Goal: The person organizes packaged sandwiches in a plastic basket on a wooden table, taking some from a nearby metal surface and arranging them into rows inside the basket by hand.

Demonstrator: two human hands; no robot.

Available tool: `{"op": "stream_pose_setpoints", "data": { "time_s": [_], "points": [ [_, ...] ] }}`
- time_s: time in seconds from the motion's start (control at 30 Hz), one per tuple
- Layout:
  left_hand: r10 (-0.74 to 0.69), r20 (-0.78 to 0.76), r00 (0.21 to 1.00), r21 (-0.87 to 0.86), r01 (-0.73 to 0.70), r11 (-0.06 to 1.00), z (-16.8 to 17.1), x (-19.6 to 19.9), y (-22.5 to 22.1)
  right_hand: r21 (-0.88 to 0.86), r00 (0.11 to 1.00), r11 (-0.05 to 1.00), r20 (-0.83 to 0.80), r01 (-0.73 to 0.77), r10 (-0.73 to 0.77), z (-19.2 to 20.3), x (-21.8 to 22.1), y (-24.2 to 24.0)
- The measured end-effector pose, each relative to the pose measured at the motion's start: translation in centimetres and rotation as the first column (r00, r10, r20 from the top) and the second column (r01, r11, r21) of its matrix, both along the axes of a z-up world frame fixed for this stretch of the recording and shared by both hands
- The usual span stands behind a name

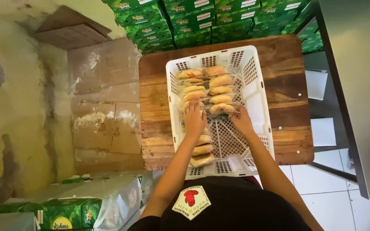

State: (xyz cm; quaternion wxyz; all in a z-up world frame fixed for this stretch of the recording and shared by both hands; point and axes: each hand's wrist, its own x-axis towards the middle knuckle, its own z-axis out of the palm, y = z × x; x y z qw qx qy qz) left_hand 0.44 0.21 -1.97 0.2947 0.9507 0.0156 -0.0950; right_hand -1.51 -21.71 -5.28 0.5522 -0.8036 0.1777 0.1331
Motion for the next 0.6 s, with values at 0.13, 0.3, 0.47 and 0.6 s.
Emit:
{"op": "stream_pose_setpoints", "data": {
  "time_s": [0.13, 0.3, 0.47, 0.6],
  "points": [
    [-0.073, 0.199, 0.977, 0.278, 0.015, 0.96, -2.1, -0.1, 0.8, 0.043, 0.999, 0.999, -0.002, 0.034, -0.034, 1.2, -0.7, -0.4],
    [-0.045, 0.245, 0.969, 0.269, -0.023, 0.963, -4.2, -0.1, 1.5, -0.081, 0.996, 0.997, -0.093, -0.017, 0.009, 1.5, -1.6, -0.1],
    [0.002, 0.272, 0.962, 0.166, -0.049, 0.985, -5.6, 0.2, 2.2, 0.017, 0.931, 0.967, -0.267, -0.255, 0.25, -5.4, -4.4, 0.5],
    [0.028, 0.266, 0.964, 0.119, -0.061, 0.991, -6.0, 0.1, 2.4, 0.195, 0.853, 0.91, -0.32, -0.366, 0.412, -3.3, -7.9, 4.3]
  ]
}}
